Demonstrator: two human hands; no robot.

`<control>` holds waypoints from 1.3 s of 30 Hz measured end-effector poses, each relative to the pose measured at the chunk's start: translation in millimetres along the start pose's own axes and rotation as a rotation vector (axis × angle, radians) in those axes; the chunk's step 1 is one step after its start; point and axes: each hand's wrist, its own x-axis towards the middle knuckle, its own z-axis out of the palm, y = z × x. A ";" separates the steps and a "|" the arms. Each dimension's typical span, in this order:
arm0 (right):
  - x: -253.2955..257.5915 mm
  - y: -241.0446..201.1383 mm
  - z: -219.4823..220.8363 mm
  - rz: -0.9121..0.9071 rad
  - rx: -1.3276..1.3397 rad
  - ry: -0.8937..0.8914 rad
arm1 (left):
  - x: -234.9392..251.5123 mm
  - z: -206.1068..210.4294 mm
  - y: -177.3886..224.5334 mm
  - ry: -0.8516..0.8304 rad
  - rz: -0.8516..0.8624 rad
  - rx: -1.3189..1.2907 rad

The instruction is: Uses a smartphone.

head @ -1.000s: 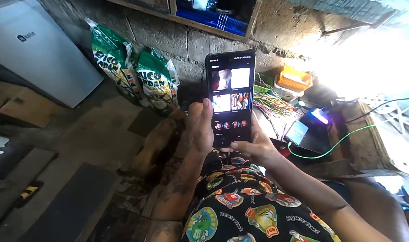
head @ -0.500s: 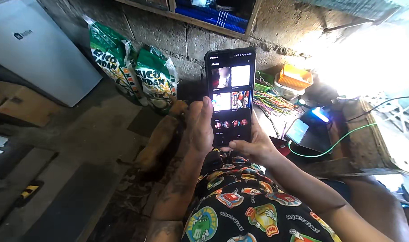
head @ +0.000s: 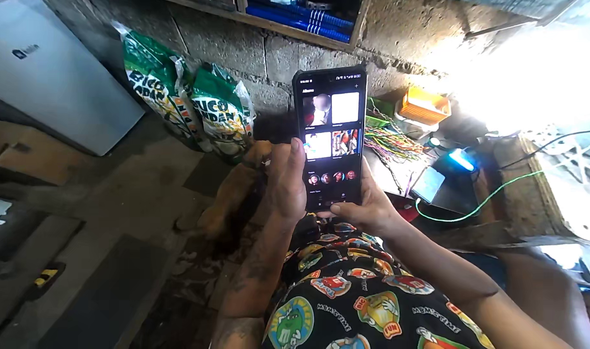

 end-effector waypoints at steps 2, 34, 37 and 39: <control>-0.3 1.6 -3.0 -0.013 0.004 -0.032 | 0.3 -1.1 1.3 -0.069 0.017 -0.075; 73.2 -69.7 -6.5 -0.709 -1.115 0.390 | 6.0 6.3 -8.1 -0.134 -0.017 -0.134; 77.9 -69.1 -8.8 -0.704 -1.064 0.352 | 7.4 6.1 -9.3 -0.146 -0.012 -0.205; 76.1 -70.6 -11.9 -0.688 -1.015 0.368 | 10.1 7.2 -13.1 -0.124 -0.009 -0.220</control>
